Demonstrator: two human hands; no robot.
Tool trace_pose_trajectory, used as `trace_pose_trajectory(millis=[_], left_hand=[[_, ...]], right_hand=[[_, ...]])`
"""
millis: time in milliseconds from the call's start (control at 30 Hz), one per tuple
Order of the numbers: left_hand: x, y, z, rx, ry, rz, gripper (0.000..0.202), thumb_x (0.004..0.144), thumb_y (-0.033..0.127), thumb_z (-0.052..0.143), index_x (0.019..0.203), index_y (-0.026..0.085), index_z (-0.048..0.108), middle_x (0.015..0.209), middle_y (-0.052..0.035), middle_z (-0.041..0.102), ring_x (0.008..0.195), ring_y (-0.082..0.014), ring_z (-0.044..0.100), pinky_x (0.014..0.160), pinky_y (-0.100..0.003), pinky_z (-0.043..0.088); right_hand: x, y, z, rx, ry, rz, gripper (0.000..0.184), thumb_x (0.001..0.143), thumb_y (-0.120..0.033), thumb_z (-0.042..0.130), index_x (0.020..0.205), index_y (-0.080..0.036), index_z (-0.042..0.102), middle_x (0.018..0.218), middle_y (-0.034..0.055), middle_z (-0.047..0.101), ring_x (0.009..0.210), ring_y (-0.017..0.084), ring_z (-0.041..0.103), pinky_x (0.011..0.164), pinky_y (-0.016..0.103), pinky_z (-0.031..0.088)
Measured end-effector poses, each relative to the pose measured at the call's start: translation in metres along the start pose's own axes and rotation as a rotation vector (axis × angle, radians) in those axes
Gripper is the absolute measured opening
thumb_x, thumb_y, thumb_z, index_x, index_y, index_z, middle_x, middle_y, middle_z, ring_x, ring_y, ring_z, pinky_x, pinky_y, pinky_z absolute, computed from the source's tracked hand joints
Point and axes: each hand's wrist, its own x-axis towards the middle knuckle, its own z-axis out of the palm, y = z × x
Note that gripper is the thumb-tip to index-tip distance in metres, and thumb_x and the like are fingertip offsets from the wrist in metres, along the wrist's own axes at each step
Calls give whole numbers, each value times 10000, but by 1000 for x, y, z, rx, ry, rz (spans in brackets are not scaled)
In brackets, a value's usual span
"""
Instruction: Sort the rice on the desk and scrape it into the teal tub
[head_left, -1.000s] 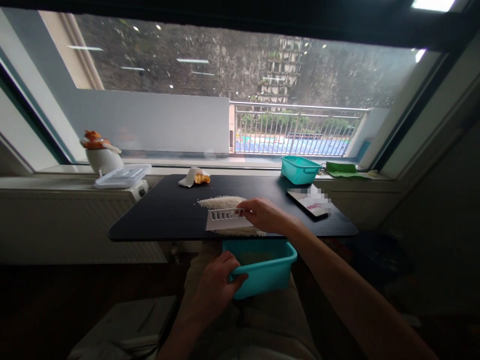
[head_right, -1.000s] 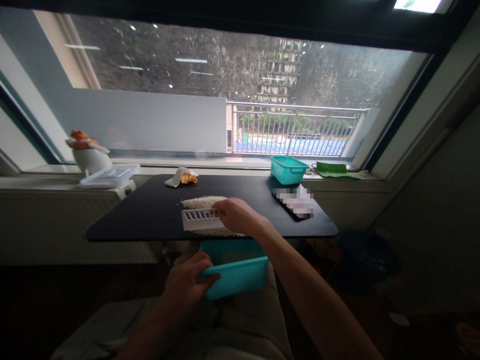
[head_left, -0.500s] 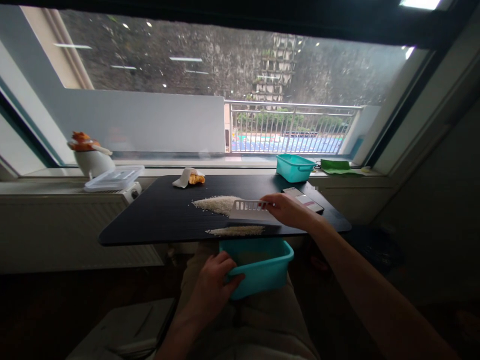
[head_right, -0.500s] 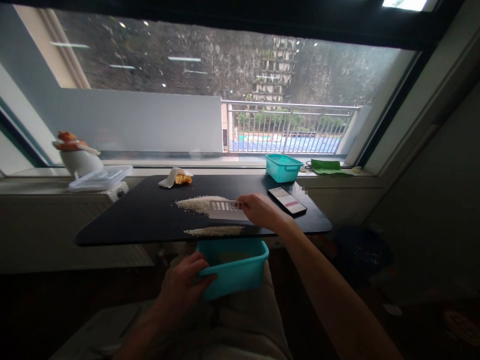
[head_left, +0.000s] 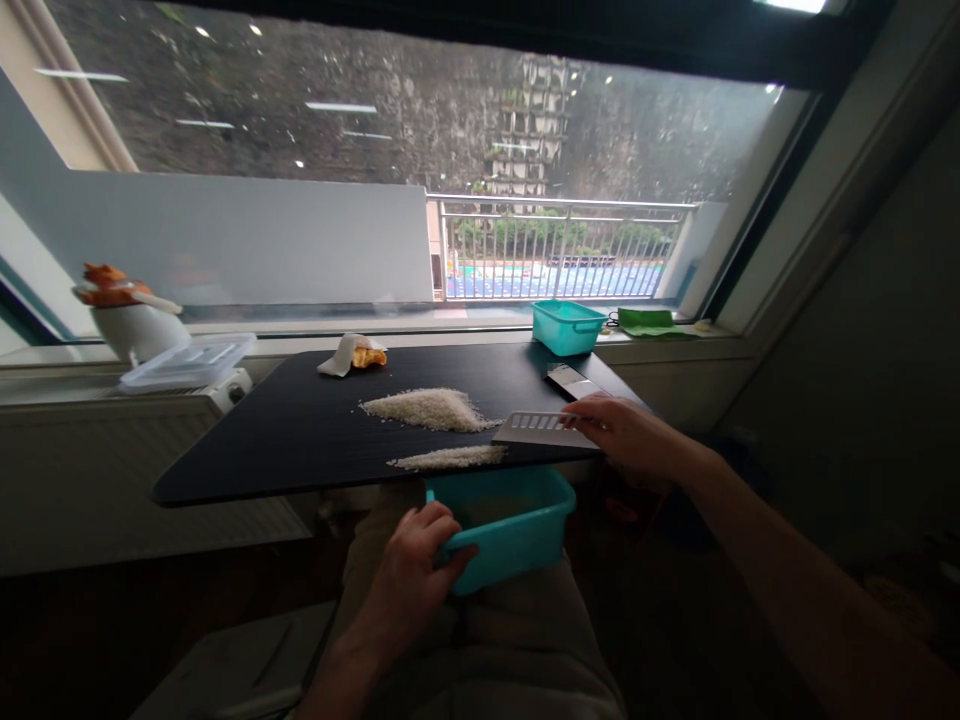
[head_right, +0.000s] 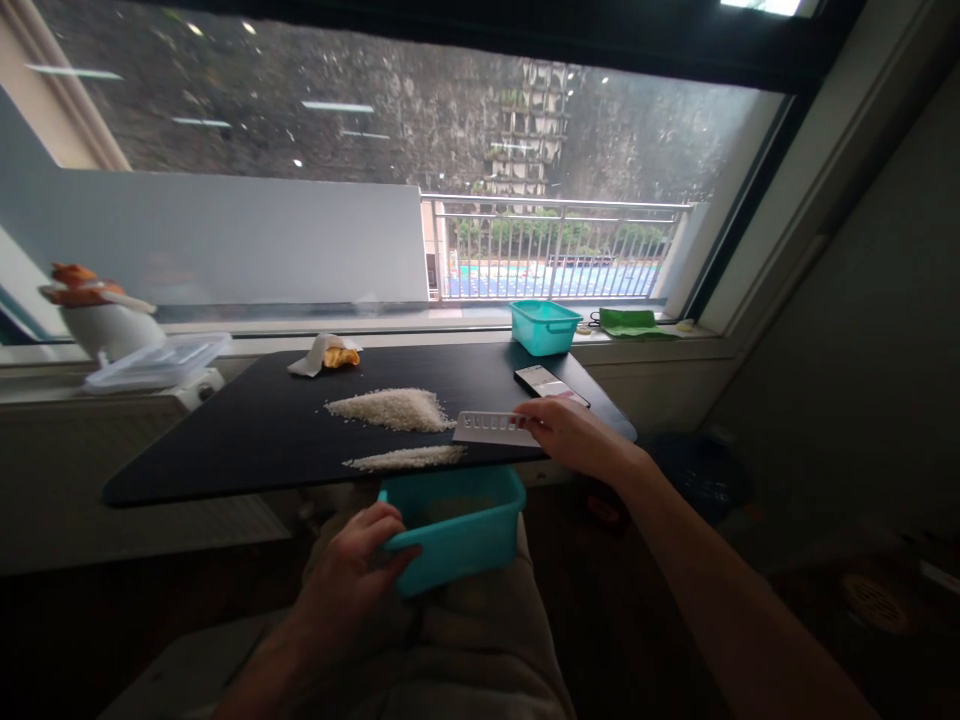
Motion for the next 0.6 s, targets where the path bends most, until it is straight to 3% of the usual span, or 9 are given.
trace_pose_trajectory(millis=[133,333,600], left_hand=[[0,1,2,-10,-2,13,206,887,334,597,721,213,584,842,-26,600,811,-216,562,767,-326,448],[-1,4,1,-12,3,30,204,881,320,610,711,212,580,826,-20,594,792,-209,565,758,-314,449],[-1,3,1,-9,14,32,188,876,306,621,716,211,587,837,-21,607,803,-209,572,758,-316,450]], right_hand=[[-14,1,-6,16,-13,-5,300,909,-260,490,1061,-205,743,982,82,761,848,221,670,753,298,496],[-18,7,-12,18,11,19,315,890,-265,500,1086,-200,738,1114,103,732,952,251,660,850,337,497],[-20,6,-14,32,-9,19,298,883,-259,503,1038,-191,749,1044,94,751,881,237,674,781,316,509]])
